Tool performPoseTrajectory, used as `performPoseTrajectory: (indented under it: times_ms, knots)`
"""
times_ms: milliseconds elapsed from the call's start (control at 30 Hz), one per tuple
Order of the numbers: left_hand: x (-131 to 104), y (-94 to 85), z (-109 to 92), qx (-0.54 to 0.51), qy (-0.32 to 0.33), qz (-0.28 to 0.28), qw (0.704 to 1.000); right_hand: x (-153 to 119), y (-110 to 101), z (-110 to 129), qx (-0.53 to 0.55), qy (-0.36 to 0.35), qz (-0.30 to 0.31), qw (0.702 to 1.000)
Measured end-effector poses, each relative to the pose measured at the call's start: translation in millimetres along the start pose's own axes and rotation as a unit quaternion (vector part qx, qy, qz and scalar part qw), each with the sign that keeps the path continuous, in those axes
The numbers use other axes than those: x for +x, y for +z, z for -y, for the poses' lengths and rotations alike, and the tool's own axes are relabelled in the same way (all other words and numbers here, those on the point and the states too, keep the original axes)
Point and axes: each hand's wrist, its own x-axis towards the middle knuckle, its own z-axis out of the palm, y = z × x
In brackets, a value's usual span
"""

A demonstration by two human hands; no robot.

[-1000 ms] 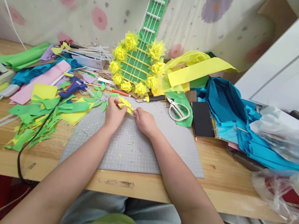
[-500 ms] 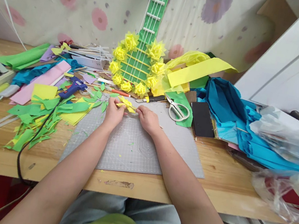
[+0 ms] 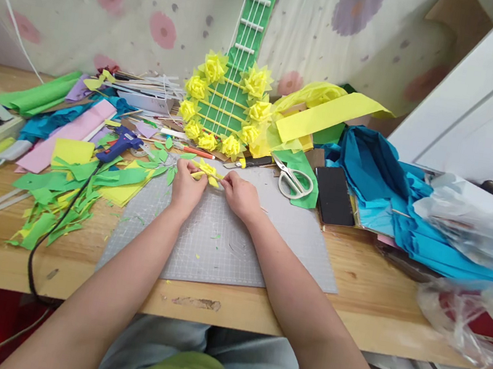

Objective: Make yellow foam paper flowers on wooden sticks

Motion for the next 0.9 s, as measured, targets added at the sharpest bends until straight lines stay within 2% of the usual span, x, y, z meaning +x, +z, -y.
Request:
performPoseTrajectory:
  times_ms: [500,567,733,900]
  knots:
    - [-1.0,-1.6,-6.6,0.01,-0.002,-0.006,1.0,1.8,-1.1,5.9,-0.039,0.011,0.036,0.999]
    - [-0.3,-0.2,-6.5,-0.02,-0.023,-0.004,1.0,1.9,-0.5,5.9,-0.044,0.012,0.037,0.998]
    - [3.9,4.6,-4.0,-0.16,-0.145,-0.02,0.976,1.9,3.5,4.9,-0.05,-0.003,0.03,0.998]
    - [5.8,3.0,-9.1,-0.216,-0.184,-0.03,0.958,1.0,3.7,4.3,-0.048,-0.024,0.027,0.998]
